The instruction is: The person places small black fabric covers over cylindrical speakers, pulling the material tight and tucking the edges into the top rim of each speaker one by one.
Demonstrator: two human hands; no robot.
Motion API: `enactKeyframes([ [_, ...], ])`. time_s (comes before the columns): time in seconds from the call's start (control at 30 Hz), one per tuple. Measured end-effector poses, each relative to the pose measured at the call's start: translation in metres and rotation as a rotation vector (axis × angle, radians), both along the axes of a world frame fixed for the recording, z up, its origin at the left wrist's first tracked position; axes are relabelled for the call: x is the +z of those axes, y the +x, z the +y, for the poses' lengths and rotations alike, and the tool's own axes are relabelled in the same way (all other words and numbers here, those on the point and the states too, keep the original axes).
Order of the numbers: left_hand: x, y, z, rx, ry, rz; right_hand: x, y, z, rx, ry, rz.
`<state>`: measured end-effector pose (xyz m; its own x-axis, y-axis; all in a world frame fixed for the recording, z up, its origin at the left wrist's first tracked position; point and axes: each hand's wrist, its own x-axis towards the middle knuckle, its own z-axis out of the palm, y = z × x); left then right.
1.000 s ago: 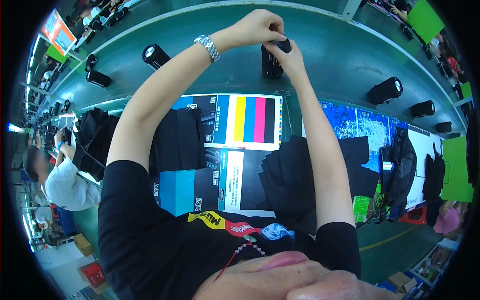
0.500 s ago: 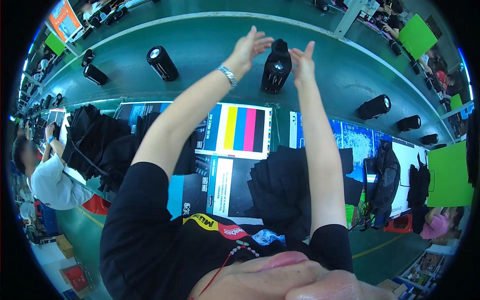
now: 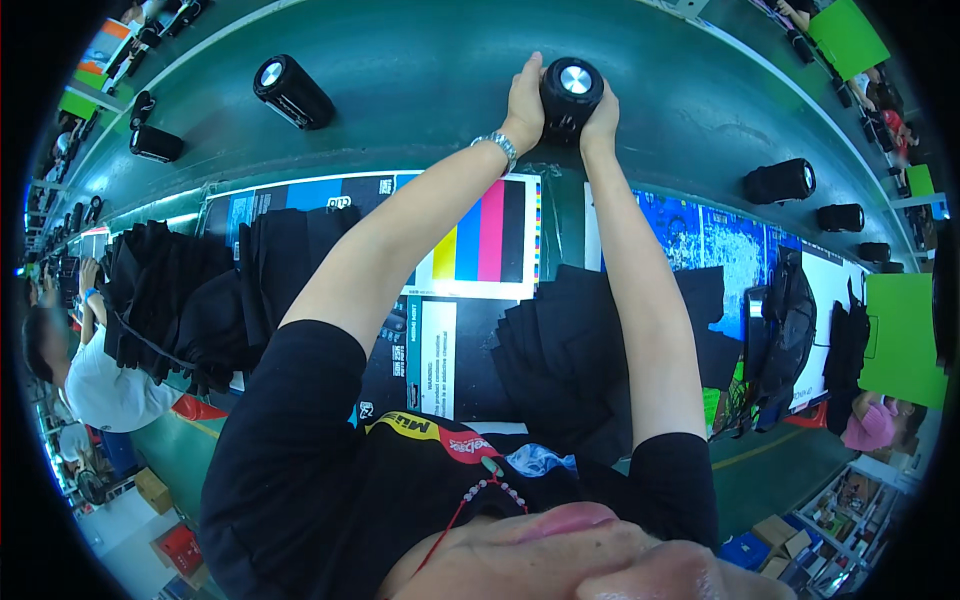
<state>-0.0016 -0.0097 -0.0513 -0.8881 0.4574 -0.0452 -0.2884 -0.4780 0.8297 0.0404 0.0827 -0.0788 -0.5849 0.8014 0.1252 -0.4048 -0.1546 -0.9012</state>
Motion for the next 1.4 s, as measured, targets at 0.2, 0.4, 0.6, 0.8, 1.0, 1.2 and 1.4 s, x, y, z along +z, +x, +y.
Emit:
enactKeyframes([
  [0.2, 0.001, -0.013, -0.02, 0.012, -0.434, 0.274, 0.016, 0.002, -0.003, -0.061, 0.019, -0.182],
  [0.4, 0.035, 0.008, -0.142, 0.0, -0.551, 0.608, 0.055, 0.091, 0.026, -0.323, 0.168, -0.204],
  [0.6, 0.069, 0.053, -0.348, 0.342, -0.979, 0.836, 0.096, 0.128, -0.138, 0.028, 0.367, -0.208],
  [0.8, 0.026, 0.089, -0.385, 0.36, -1.247, 0.995, 0.032, 0.088, -0.261, 0.532, 0.414, -0.552],
  [1.0, -0.003, 0.094, -0.375, 0.513, -1.403, 1.17, 0.011, 0.086, -0.319, 0.189, 1.314, -0.361],
  [1.2, 0.0, 0.088, -0.373, 0.432, -1.156, 1.039, 0.001, 0.083, -0.283, 0.257, 0.42, -0.262],
  [1.4, -0.007, 0.077, -0.378, 0.594, -1.13, 0.995, 0.016, 0.077, -0.282, 0.31, 0.263, -0.129],
])
